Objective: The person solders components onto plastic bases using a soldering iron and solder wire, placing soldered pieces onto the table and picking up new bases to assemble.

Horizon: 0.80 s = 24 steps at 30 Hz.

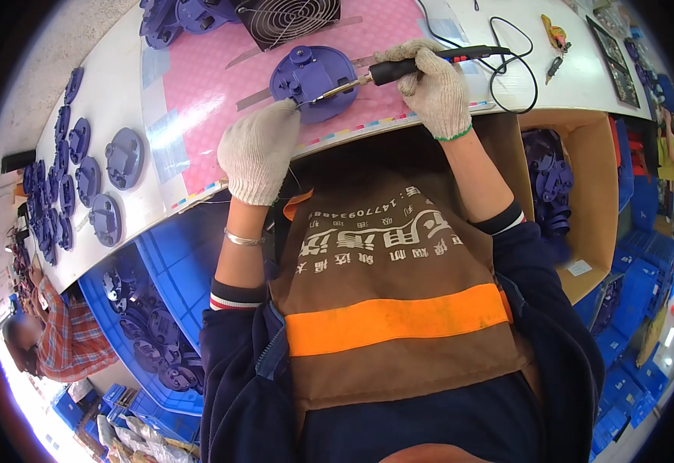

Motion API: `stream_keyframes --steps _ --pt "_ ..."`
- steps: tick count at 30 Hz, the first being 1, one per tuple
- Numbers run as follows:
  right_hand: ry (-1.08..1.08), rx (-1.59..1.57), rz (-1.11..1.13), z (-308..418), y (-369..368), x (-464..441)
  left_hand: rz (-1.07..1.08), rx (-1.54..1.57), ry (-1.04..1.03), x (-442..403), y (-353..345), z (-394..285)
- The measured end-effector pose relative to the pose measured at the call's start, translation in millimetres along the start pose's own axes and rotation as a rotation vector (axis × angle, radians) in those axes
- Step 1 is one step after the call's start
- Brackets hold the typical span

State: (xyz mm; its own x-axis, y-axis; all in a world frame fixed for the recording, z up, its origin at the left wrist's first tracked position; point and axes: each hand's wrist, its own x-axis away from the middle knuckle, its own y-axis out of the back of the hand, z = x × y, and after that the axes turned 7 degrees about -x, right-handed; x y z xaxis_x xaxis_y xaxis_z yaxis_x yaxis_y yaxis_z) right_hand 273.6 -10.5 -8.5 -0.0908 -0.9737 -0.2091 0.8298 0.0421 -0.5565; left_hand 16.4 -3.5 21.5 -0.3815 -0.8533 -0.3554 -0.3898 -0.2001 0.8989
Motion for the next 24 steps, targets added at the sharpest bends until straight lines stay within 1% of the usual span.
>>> stream_keyframes --steps 3,5,8,12,18,21,24 --pt "-0.038 -0.095 -0.002 2.2 -1.4 0.7 -0.027 0.033 0.004 1.9 -3.9 2.8" --pt "-0.146 -0.261 -0.037 8.1 -5.2 0.8 -0.032 0.046 0.005 2.2 -4.4 3.4" --pt "-0.045 -0.135 -0.066 1.5 -5.6 0.8 -0.031 0.043 -0.007 1.7 -3.8 3.2" --pt "0.000 -0.061 -0.015 4.5 -6.1 1.2 -0.005 0.020 -0.015 0.5 -0.9 0.6" --pt "-0.068 -0.100 -0.078 7.4 -10.0 1.4 0.036 0.004 0.005 -0.6 1.4 -2.3" --pt "-0.006 -0.078 -0.041 7.0 -9.9 2.8 0.026 0.004 0.002 -0.5 0.9 -2.4" --pt "0.004 -0.021 -0.049 7.4 -10.4 3.9 -0.012 0.016 -0.020 0.9 -2.2 -1.0"
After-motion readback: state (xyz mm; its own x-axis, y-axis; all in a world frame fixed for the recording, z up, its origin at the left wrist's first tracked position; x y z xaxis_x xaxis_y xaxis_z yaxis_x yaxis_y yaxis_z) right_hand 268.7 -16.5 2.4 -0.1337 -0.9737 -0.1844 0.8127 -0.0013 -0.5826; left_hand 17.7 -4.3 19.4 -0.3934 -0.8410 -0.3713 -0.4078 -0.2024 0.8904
